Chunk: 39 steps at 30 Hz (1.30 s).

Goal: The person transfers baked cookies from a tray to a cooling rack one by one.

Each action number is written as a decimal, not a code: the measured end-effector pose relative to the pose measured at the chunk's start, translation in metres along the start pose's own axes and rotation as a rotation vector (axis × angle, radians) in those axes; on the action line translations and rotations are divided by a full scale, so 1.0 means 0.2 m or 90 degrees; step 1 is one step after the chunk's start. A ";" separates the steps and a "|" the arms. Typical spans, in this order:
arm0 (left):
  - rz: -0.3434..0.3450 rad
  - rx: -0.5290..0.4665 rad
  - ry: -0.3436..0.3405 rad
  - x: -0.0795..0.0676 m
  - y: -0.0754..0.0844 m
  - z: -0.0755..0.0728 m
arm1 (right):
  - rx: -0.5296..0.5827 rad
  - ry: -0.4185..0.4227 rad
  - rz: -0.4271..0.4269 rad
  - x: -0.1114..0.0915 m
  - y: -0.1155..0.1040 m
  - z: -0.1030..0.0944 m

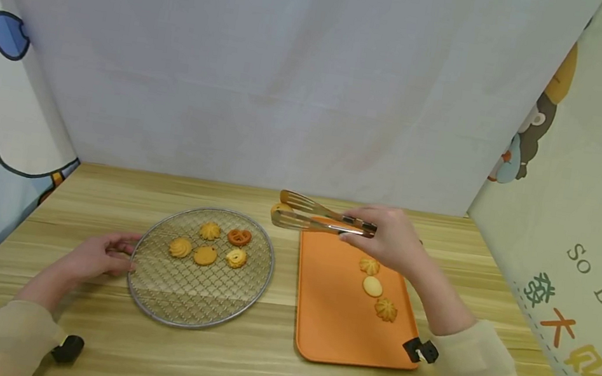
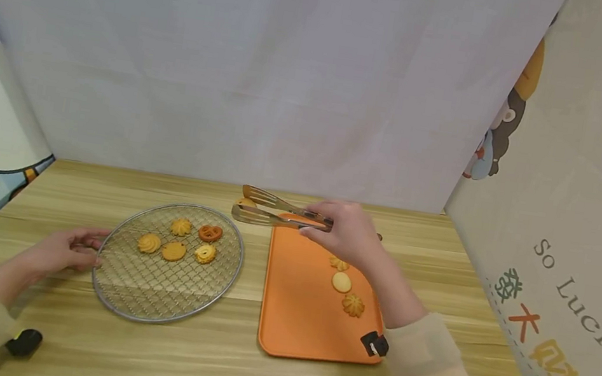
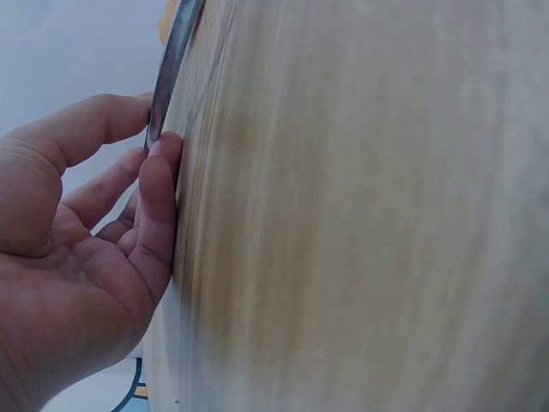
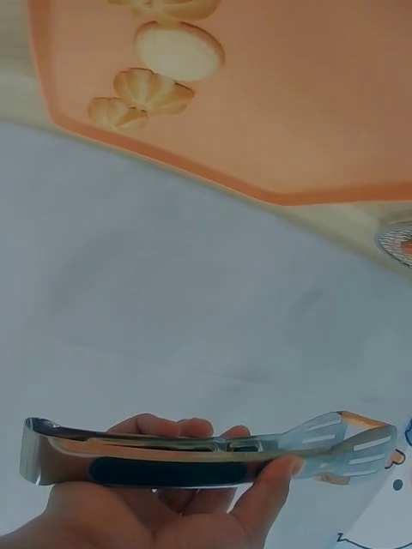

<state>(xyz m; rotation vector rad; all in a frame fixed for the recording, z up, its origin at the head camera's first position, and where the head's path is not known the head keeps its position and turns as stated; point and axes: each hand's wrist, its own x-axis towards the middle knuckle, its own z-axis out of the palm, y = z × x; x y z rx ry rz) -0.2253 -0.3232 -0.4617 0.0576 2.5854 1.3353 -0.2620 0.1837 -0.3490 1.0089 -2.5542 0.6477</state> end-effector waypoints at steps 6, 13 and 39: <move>0.003 0.011 0.002 0.00 -0.01 0.00 | 0.018 -0.007 -0.023 0.02 -0.08 0.04; 0.003 0.007 0.000 0.00 0.00 0.01 | 0.022 0.002 -0.038 0.05 -0.16 0.11; 0.007 -0.010 -0.007 0.00 0.00 0.00 | 0.023 -0.087 -0.094 0.15 -0.46 0.41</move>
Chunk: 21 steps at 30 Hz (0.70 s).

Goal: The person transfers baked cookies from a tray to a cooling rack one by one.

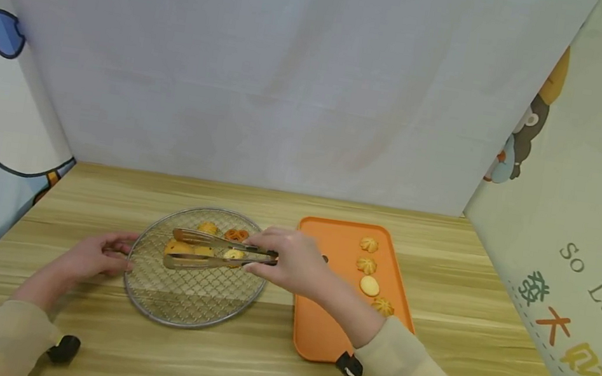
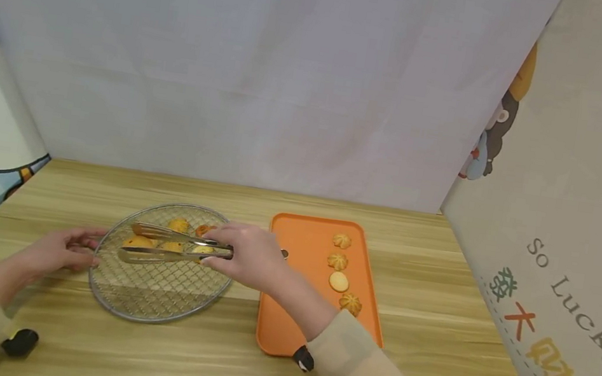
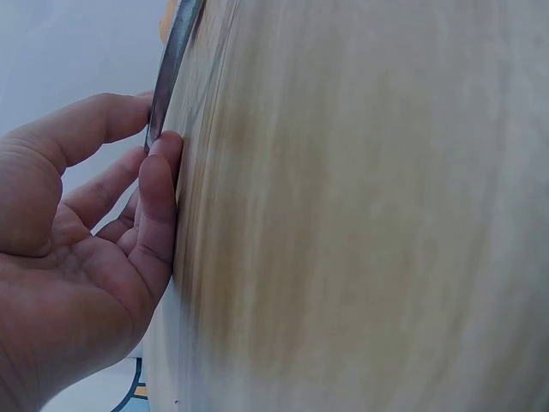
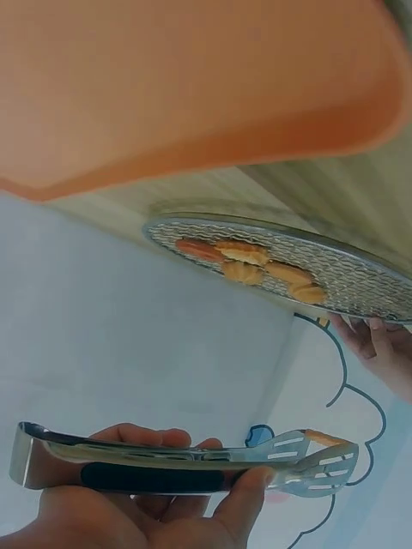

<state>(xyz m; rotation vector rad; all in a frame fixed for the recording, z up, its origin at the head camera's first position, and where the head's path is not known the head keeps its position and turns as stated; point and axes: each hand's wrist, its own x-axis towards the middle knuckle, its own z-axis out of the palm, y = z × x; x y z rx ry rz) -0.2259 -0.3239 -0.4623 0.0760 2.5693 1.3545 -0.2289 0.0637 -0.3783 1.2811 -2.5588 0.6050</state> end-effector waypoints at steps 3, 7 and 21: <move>-0.001 0.004 0.000 0.00 0.00 0.00 | 0.002 -0.019 0.002 0.02 -0.02 0.04; 0.002 0.005 0.001 0.00 -0.01 -0.01 | -0.022 -0.030 0.002 0.03 -0.03 0.10; 0.000 0.014 -0.008 0.00 -0.01 -0.01 | -0.059 -0.063 0.016 0.11 -0.02 0.25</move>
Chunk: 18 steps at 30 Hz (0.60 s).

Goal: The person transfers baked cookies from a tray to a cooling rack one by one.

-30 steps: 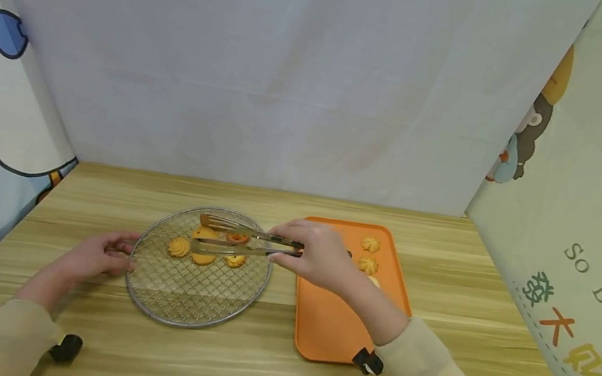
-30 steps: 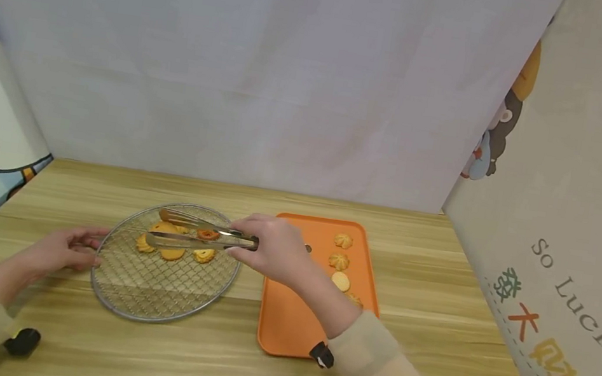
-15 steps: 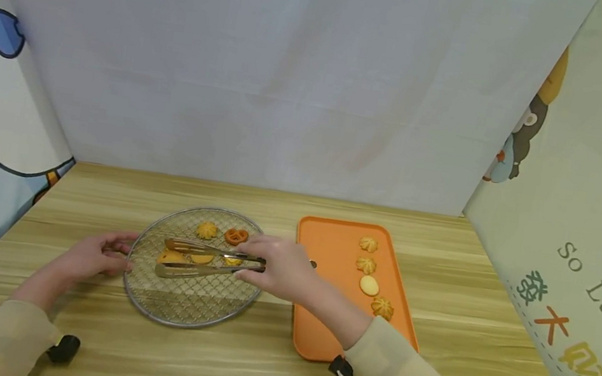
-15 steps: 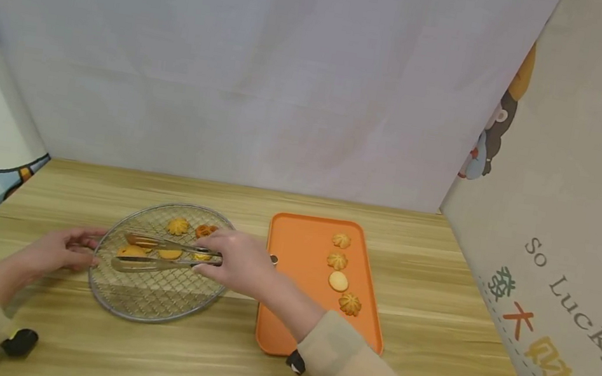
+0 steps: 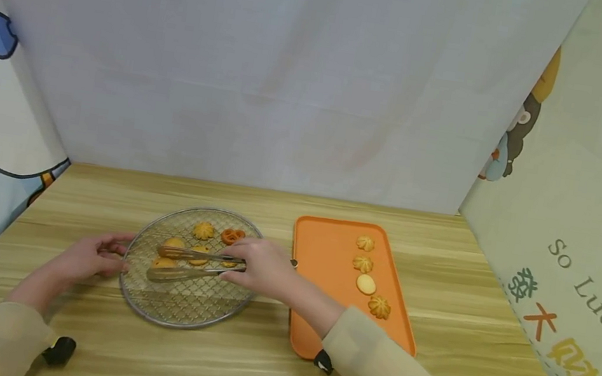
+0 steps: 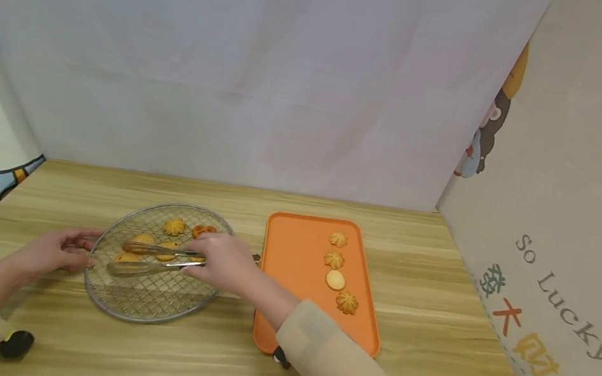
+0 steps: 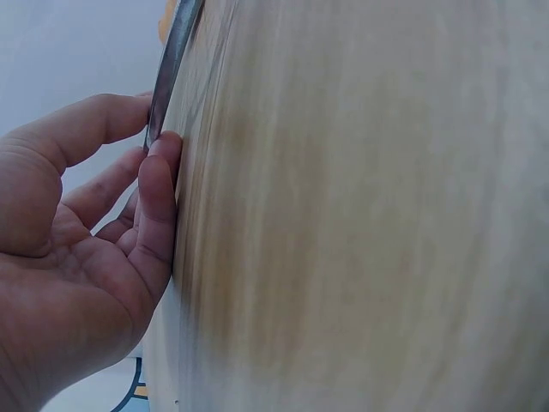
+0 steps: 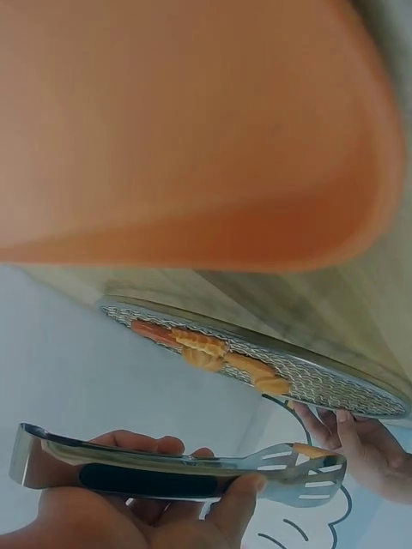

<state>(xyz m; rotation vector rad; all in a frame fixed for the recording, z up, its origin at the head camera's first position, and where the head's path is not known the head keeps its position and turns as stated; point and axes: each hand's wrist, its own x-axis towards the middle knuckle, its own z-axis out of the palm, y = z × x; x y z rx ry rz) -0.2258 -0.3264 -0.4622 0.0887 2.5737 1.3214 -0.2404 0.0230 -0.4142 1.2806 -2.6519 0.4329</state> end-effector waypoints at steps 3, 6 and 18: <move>-0.004 0.003 -0.004 -0.01 0.01 -0.01 | -0.008 -0.023 0.009 0.02 -0.01 0.01; -0.009 0.001 -0.003 -0.01 0.01 -0.01 | -0.014 -0.046 0.022 0.04 -0.02 0.02; 0.000 -0.010 -0.002 0.00 0.00 -0.01 | -0.017 -0.113 0.058 0.09 -0.01 0.07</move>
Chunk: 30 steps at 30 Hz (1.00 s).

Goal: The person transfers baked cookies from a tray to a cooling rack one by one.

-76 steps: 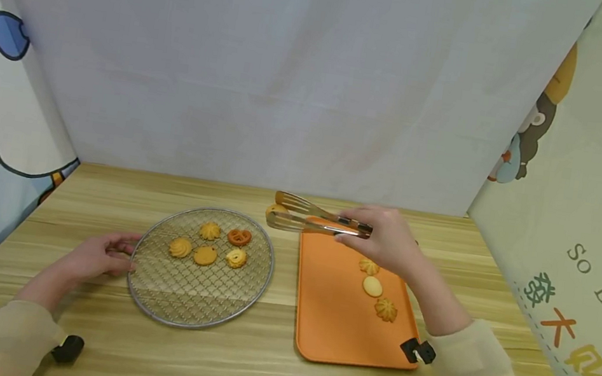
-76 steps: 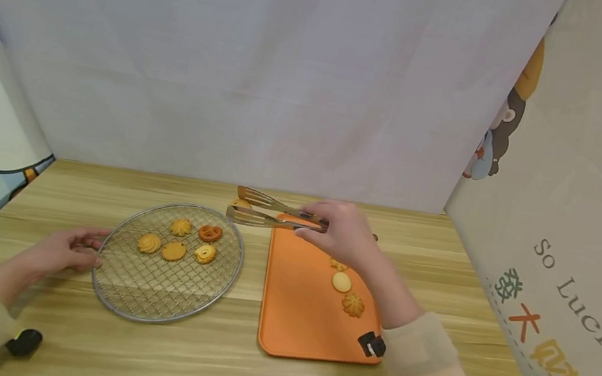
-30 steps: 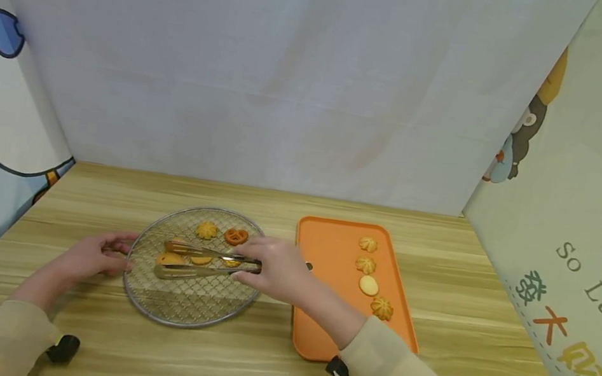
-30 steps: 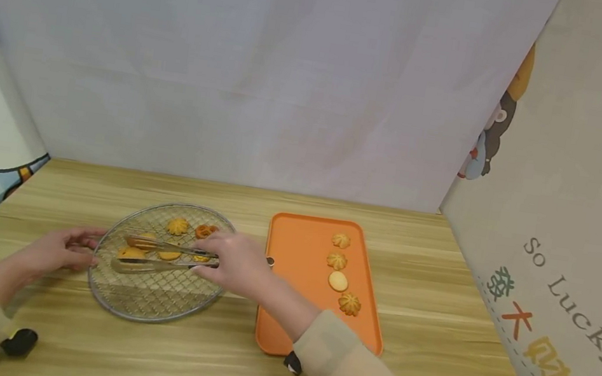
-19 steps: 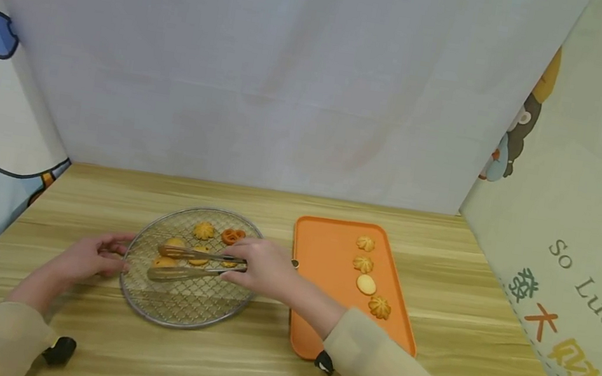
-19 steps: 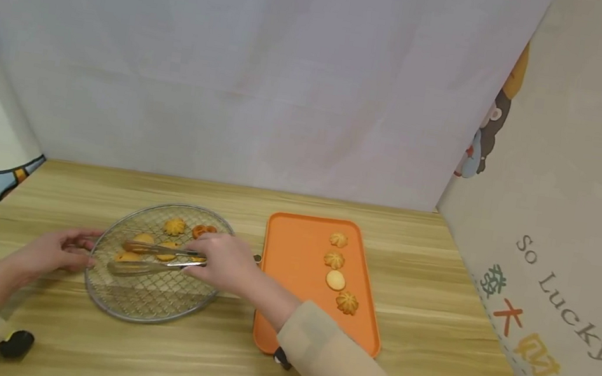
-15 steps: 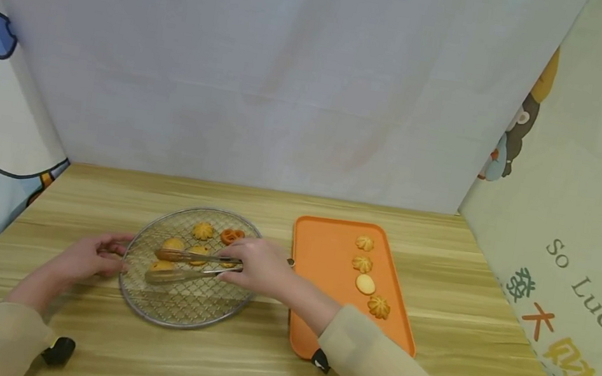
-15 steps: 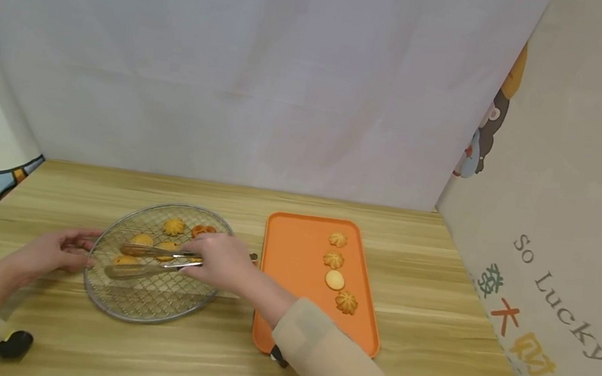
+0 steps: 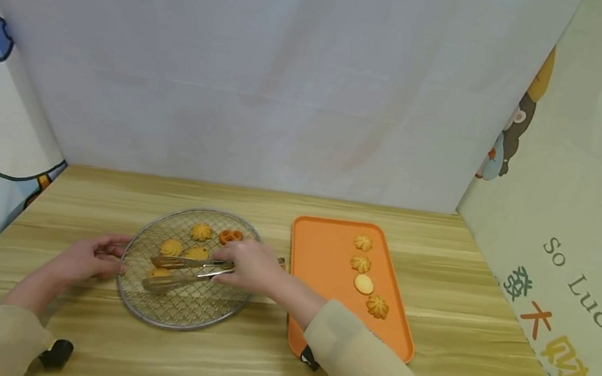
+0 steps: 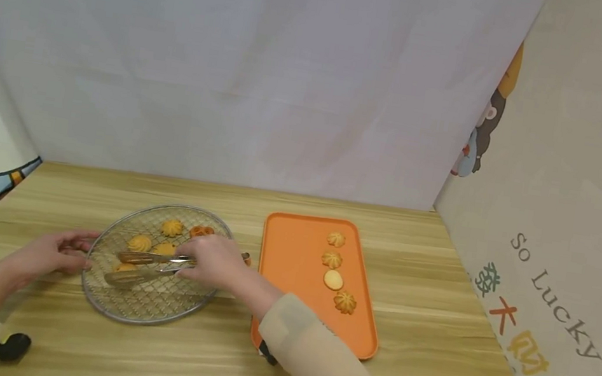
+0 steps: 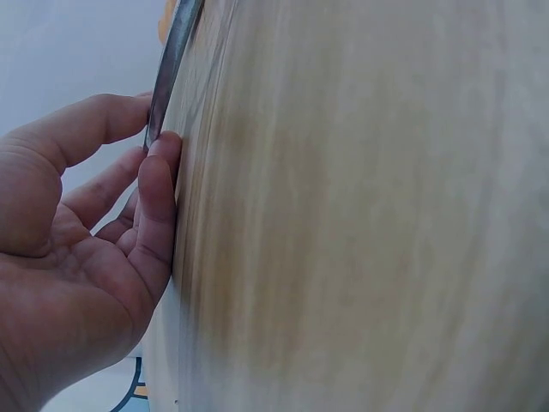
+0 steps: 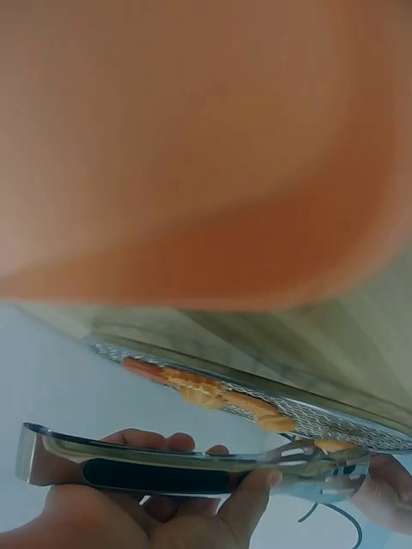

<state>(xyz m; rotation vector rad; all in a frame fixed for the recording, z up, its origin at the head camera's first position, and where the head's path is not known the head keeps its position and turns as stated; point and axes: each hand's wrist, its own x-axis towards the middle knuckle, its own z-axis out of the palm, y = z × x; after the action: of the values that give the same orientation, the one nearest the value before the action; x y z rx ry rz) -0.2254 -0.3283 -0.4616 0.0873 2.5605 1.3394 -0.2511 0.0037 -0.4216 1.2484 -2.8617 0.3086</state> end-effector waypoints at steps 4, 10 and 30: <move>0.002 -0.001 0.005 0.00 0.00 0.00 | -0.004 -0.014 0.003 0.01 0.01 0.01; 0.003 0.004 0.007 0.00 0.00 0.00 | -0.010 -0.018 0.003 0.01 0.01 0.02; 0.001 0.012 0.007 0.01 0.00 0.01 | 0.035 -0.017 -0.018 -0.03 0.05 -0.11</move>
<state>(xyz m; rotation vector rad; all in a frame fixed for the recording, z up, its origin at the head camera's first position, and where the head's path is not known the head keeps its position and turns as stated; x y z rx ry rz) -0.2262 -0.3268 -0.4632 0.0848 2.5833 1.3190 -0.2564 0.0195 -0.4015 1.3120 -2.8736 0.3762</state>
